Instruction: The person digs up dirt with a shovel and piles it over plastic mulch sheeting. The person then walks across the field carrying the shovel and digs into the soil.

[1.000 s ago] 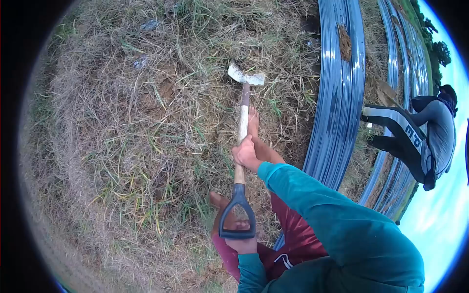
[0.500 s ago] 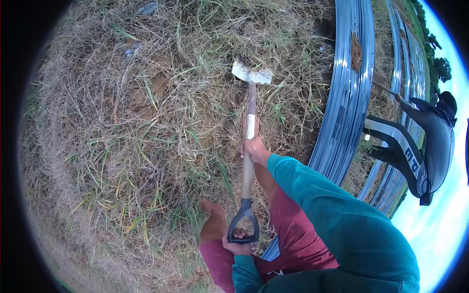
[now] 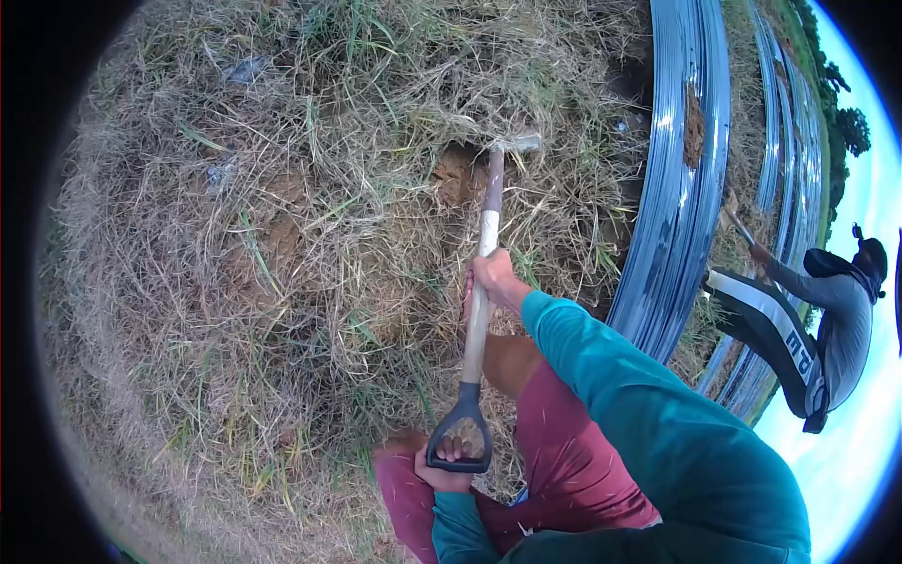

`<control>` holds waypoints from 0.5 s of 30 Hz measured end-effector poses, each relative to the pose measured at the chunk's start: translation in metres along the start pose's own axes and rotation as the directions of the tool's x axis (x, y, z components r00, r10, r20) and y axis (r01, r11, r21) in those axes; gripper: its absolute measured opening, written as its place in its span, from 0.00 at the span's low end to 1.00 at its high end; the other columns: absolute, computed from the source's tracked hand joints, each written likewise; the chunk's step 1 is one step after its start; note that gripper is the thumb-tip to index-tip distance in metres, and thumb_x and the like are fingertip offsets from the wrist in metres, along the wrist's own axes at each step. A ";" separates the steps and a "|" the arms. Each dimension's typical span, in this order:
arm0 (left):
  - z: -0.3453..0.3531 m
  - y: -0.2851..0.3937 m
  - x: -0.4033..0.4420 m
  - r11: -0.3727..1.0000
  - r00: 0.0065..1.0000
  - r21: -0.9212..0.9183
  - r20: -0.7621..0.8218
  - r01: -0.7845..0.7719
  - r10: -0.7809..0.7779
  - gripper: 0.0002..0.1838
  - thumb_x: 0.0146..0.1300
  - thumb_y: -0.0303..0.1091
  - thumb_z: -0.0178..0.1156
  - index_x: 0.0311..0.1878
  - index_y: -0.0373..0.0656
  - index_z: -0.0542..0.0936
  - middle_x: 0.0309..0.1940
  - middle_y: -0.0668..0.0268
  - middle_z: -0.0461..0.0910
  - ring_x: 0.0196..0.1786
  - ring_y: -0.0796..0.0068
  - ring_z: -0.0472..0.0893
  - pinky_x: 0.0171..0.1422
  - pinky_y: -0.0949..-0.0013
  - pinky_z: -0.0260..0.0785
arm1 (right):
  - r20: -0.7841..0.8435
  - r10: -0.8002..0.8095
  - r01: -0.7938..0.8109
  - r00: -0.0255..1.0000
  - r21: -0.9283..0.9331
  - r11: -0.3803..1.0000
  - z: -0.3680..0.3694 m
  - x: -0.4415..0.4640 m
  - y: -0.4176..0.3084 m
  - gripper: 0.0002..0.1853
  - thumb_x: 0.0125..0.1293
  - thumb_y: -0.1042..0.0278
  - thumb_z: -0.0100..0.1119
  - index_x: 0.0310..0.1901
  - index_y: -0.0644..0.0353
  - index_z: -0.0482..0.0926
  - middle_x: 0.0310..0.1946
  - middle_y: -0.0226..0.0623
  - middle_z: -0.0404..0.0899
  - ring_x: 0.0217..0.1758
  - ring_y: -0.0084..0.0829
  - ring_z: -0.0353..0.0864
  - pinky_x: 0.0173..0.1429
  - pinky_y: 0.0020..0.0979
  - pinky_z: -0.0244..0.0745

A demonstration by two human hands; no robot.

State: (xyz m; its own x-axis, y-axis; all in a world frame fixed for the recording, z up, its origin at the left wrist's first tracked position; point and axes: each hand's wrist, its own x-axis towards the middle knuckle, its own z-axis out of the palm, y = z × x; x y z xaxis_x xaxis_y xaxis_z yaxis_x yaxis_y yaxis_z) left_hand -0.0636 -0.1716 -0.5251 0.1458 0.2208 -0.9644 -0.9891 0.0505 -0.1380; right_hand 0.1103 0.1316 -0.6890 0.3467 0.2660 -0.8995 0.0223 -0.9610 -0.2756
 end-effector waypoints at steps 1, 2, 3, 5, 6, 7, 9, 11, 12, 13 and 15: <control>0.014 -0.005 0.016 1.000 1.000 -0.004 0.019 0.005 -0.005 0.18 0.60 0.47 0.44 0.19 0.47 0.66 0.14 0.66 0.62 0.22 0.69 0.64 0.38 0.60 0.62 | -0.021 0.006 -0.007 1.000 -0.023 1.000 -0.004 0.015 -0.010 0.05 0.54 0.81 0.56 0.30 0.76 0.75 0.18 0.47 0.77 0.15 0.38 0.78 0.17 0.40 0.76; 0.017 -0.008 0.022 0.999 0.997 -0.011 0.073 0.036 -0.035 0.19 0.61 0.48 0.43 0.20 0.47 0.66 0.14 0.66 0.63 0.22 0.69 0.65 0.39 0.60 0.63 | -0.043 0.021 -0.022 0.999 -0.036 0.999 -0.006 0.026 -0.015 0.05 0.55 0.81 0.56 0.31 0.77 0.75 0.19 0.47 0.77 0.15 0.38 0.78 0.17 0.40 0.76; 0.021 -0.005 0.032 0.999 0.995 0.003 0.088 0.039 -0.039 0.19 0.61 0.48 0.43 0.19 0.47 0.66 0.14 0.66 0.63 0.22 0.70 0.65 0.39 0.61 0.63 | -0.064 0.028 -0.031 0.998 -0.054 0.998 -0.007 0.039 -0.022 0.06 0.55 0.81 0.56 0.32 0.77 0.76 0.19 0.47 0.78 0.15 0.38 0.79 0.17 0.40 0.76; 0.026 0.004 0.043 1.000 0.995 0.000 0.102 0.009 -0.009 0.19 0.61 0.49 0.43 0.19 0.47 0.65 0.14 0.67 0.62 0.23 0.70 0.65 0.39 0.62 0.63 | -0.102 0.026 -0.035 0.994 -0.086 0.996 0.003 0.058 -0.037 0.06 0.56 0.80 0.55 0.32 0.78 0.76 0.19 0.47 0.77 0.16 0.39 0.79 0.17 0.41 0.77; 0.032 0.005 0.043 1.000 0.996 0.001 0.094 0.007 -0.008 0.19 0.61 0.49 0.43 0.19 0.48 0.65 0.15 0.67 0.62 0.23 0.71 0.65 0.36 0.63 0.63 | -0.096 0.070 -0.075 0.993 -0.049 0.996 0.004 0.057 -0.042 0.07 0.56 0.80 0.55 0.33 0.78 0.76 0.19 0.47 0.77 0.16 0.39 0.80 0.17 0.41 0.77; 0.036 0.008 0.033 1.000 0.998 0.011 0.060 -0.014 0.013 0.19 0.62 0.49 0.43 0.19 0.48 0.65 0.16 0.67 0.63 0.23 0.71 0.65 0.36 0.63 0.62 | -0.088 0.123 -0.124 0.989 -0.010 0.992 0.005 0.046 -0.043 0.07 0.56 0.80 0.56 0.33 0.78 0.76 0.19 0.46 0.77 0.16 0.39 0.80 0.17 0.41 0.77; 0.053 0.004 0.025 0.999 0.999 0.014 0.027 -0.041 0.041 0.20 0.64 0.48 0.42 0.19 0.47 0.65 0.18 0.67 0.65 0.22 0.71 0.64 0.35 0.63 0.62 | -0.090 0.076 -0.079 0.993 -0.035 0.996 0.005 0.040 -0.052 0.09 0.57 0.78 0.57 0.35 0.77 0.78 0.22 0.46 0.78 0.18 0.39 0.81 0.21 0.41 0.79; 0.072 -0.002 0.002 0.979 0.975 0.092 -0.108 -0.183 0.192 0.26 0.69 0.58 0.46 0.22 0.47 0.69 0.19 0.70 0.67 0.24 0.74 0.67 0.34 0.65 0.63 | -0.157 -0.004 -0.011 0.988 -0.091 0.996 0.005 0.020 -0.064 0.09 0.57 0.74 0.59 0.35 0.75 0.79 0.22 0.45 0.79 0.22 0.39 0.81 0.26 0.41 0.80; 0.093 -0.008 -0.009 0.949 0.925 0.147 -0.228 -0.277 0.305 0.28 0.70 0.61 0.47 0.23 0.47 0.70 0.20 0.71 0.67 0.25 0.75 0.69 0.34 0.66 0.63 | -0.216 -0.035 -0.002 0.976 -0.167 0.986 0.012 0.030 -0.066 0.11 0.57 0.73 0.59 0.36 0.76 0.79 0.23 0.44 0.80 0.22 0.38 0.82 0.27 0.41 0.80; 0.104 -0.016 -0.019 0.911 0.850 0.218 -0.336 -0.349 0.406 0.29 0.70 0.63 0.48 0.24 0.47 0.71 0.20 0.72 0.68 0.26 0.76 0.70 0.34 0.68 0.64 | -0.280 -0.068 -0.002 0.958 -0.242 0.970 0.011 0.045 -0.064 0.13 0.58 0.71 0.59 0.38 0.76 0.79 0.23 0.43 0.80 0.23 0.38 0.83 0.27 0.41 0.79; 0.104 -0.025 -0.028 0.861 0.794 0.370 -0.371 -0.349 0.482 0.26 0.69 0.60 0.57 0.27 0.45 0.73 0.19 0.73 0.67 0.23 0.79 0.69 0.28 0.73 0.63 | -0.287 -0.156 0.076 0.945 -0.272 0.959 0.001 0.045 -0.070 0.12 0.57 0.74 0.58 0.37 0.77 0.78 0.22 0.44 0.79 0.22 0.40 0.82 0.26 0.45 0.79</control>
State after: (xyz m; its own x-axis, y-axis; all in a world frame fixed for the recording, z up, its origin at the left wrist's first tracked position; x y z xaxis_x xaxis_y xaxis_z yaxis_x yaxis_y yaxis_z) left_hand -0.0406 -0.0777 -0.4715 -0.3676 -0.1620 -0.9158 -0.8956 0.3271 0.3016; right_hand 0.1234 0.2111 -0.7100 0.5936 0.3800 -0.7094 0.3030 -0.9222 -0.2404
